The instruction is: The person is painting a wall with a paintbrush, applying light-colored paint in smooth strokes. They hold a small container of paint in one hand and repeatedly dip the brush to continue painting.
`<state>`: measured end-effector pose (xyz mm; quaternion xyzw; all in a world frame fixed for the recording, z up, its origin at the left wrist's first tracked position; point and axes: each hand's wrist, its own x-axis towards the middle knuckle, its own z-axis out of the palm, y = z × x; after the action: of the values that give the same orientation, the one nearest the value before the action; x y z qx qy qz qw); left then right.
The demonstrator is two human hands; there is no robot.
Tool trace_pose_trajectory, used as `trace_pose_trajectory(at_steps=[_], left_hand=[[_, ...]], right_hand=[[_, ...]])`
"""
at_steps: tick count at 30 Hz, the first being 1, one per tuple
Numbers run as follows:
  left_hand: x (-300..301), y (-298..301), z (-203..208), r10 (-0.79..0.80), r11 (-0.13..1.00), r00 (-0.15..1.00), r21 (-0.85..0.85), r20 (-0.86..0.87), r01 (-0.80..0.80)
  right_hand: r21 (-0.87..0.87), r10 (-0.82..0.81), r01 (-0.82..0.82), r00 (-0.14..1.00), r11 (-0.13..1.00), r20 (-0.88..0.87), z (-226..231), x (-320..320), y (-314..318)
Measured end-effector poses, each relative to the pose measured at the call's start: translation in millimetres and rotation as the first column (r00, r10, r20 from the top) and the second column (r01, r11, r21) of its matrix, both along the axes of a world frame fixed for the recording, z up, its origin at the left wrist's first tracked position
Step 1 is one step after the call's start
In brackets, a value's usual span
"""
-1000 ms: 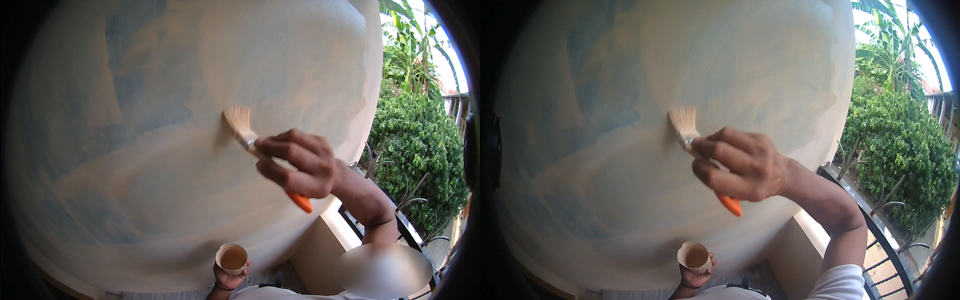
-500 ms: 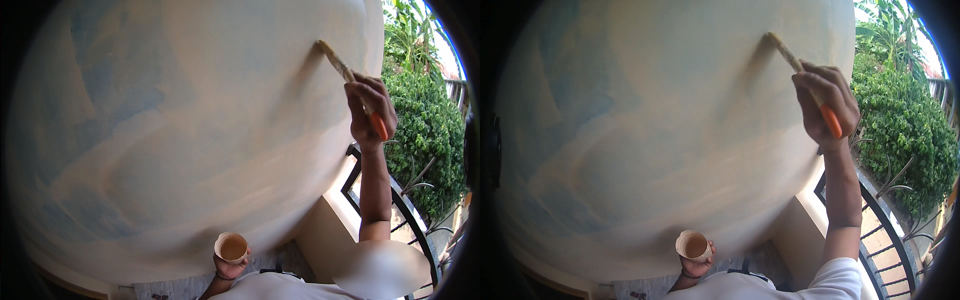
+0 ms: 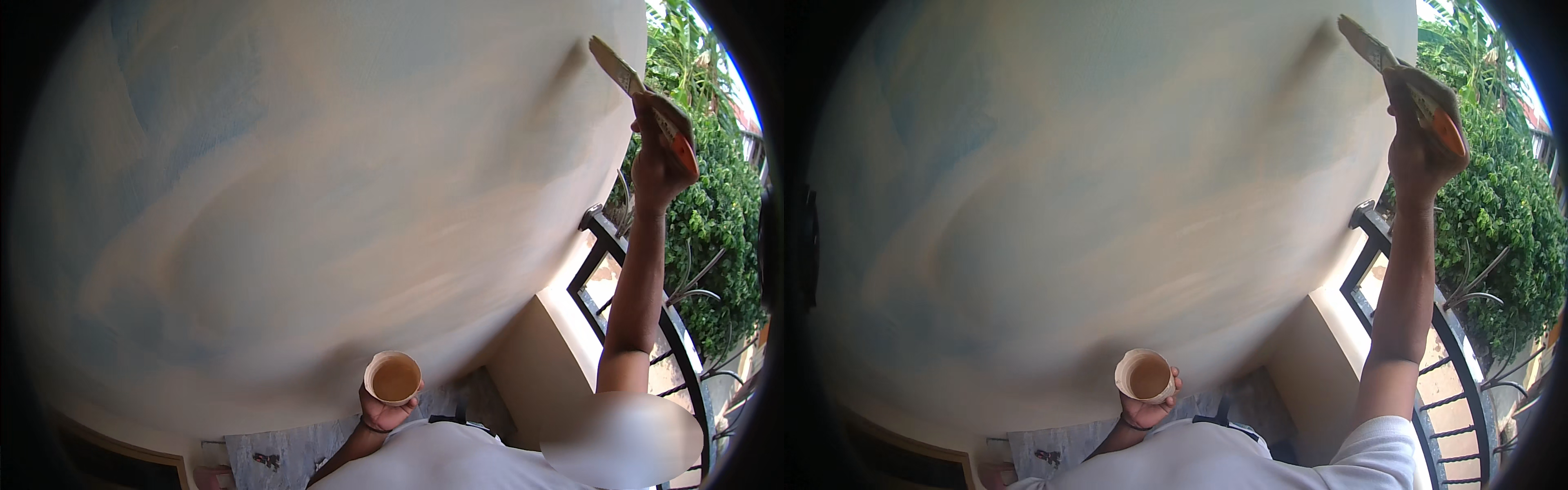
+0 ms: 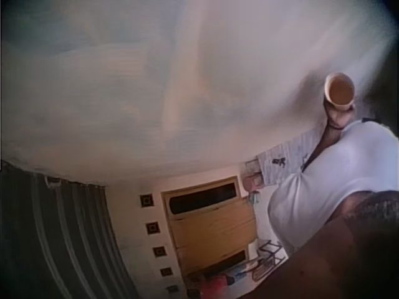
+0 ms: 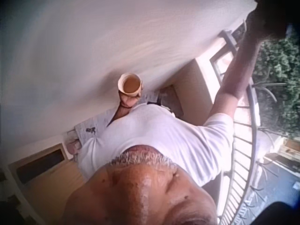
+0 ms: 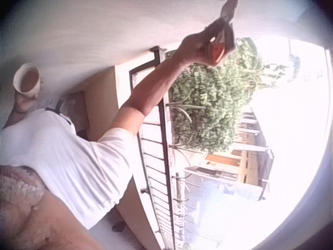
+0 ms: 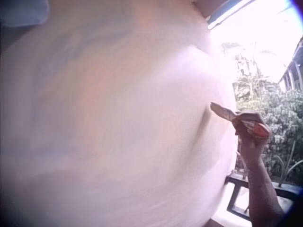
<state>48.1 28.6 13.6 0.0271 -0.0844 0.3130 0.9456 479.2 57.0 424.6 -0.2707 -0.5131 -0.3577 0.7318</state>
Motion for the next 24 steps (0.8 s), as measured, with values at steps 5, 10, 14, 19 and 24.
trace_pose_trajectory(at_steps=[5,10,14,19,24], left_hand=[[-2,2,-2,0.031,0.999,0.998,-0.03,-0.055,-0.033],[-1,1,12,0.021,0.984,0.997,-0.174,-0.075,-0.034],[-30,-11,3,0.085,0.992,0.993,-0.085,-0.088,-0.092],[-55,-18,-1,0.077,0.995,0.997,-0.067,-0.022,-0.079],[-83,-22,7,0.135,0.987,0.991,-0.083,-0.02,-0.136]], right_hand=[[-0.051,-0.179,0.226,0.874,0.973,0.453,-52,-101,-7],[-0.377,0.405,-0.169,0.548,0.911,0.732,-146,-221,-26],[-0.38,0.367,-0.121,0.627,0.917,0.687,-70,-204,2],[0.023,-0.048,0.043,0.952,0.999,0.302,12,-150,-6],[-0.055,-0.078,0.163,0.711,0.985,0.698,-44,-257,-4]])
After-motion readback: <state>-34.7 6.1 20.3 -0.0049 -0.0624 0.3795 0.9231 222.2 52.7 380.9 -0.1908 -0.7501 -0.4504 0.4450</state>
